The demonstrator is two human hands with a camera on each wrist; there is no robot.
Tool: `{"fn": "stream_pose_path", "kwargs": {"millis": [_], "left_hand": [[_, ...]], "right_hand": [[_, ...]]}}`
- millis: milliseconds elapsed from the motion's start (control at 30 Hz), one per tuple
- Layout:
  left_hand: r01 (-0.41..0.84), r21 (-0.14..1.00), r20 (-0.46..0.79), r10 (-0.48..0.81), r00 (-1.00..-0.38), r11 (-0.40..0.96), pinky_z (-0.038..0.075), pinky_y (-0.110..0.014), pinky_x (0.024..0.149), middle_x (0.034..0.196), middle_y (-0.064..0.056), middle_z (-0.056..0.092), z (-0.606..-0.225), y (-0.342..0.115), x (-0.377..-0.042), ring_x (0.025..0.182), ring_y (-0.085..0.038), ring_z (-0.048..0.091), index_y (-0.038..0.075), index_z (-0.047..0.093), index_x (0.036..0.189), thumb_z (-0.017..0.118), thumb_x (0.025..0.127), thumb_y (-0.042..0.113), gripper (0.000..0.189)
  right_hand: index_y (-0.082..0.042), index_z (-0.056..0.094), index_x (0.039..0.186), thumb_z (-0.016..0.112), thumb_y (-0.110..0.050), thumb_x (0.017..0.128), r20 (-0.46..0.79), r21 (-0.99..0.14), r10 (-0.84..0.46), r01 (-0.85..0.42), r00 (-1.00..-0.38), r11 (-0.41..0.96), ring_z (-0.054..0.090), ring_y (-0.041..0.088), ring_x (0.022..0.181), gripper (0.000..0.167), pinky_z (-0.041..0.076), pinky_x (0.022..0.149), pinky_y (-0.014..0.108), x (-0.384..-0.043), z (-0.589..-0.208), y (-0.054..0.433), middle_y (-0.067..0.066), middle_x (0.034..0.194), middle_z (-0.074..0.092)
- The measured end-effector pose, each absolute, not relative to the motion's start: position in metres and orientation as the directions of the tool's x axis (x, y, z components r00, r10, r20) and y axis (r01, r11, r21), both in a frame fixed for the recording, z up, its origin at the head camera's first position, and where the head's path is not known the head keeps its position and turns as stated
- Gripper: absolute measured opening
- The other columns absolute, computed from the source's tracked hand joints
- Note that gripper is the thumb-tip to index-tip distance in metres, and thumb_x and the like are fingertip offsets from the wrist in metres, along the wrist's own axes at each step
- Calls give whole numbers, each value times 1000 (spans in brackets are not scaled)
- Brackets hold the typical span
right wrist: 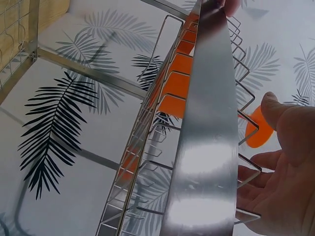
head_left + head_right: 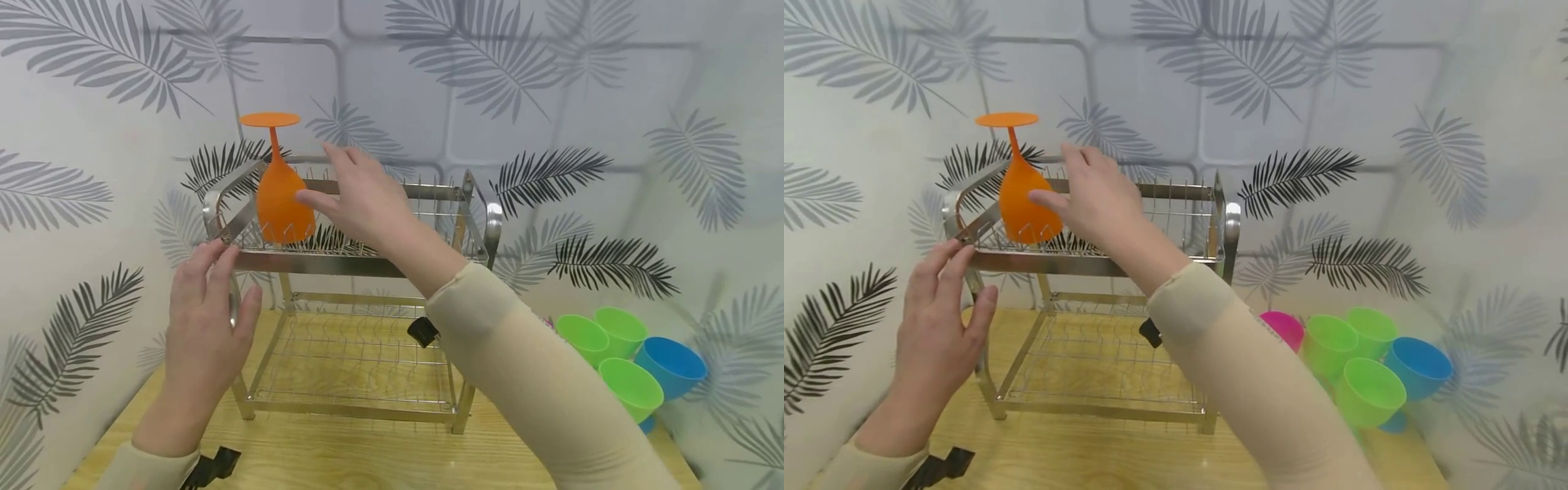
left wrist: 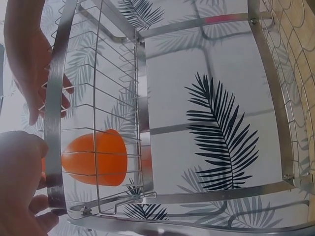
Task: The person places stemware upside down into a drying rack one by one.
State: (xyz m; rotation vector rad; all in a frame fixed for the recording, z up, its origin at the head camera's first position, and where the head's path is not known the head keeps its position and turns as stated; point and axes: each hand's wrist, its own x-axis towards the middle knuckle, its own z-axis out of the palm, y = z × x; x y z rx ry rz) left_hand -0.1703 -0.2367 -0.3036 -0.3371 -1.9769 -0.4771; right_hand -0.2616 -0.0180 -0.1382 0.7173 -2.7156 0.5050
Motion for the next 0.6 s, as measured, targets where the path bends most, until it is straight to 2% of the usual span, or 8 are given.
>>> {"fn": "stream_pose_path", "kwargs": {"millis": [200,367,600], "left_hand": [[443,187,901,25,-432,877,24,-64,132,169,-26,38,-307,-230,-168,158,-51,32,-2,48,160,59,108,33,64],[444,180,904,31,-426,878,15,-67,133,171,-27,37,-308,-224,-167,162,-49,26,-1,50,159,55,109,37,64],[441,159,886,70,-459,883,8,-64,135,174,-23,36,-305,-213,-166,164,-47,23,2,45,164,52,111,39,66]], "right_hand": [[-25,19,179,57,-69,107,405,-224,-456,-569,-793,791,36,25,161,92,40,127,46,-243,-145,4,4,178,33],[-23,23,178,59,-67,107,442,-217,-473,-602,-762,768,38,26,160,91,40,127,48,-232,-153,20,5,176,36],[-20,26,177,60,-67,107,466,-235,-473,-620,-748,748,36,28,161,91,36,129,49,-223,-161,41,6,177,35]]}}
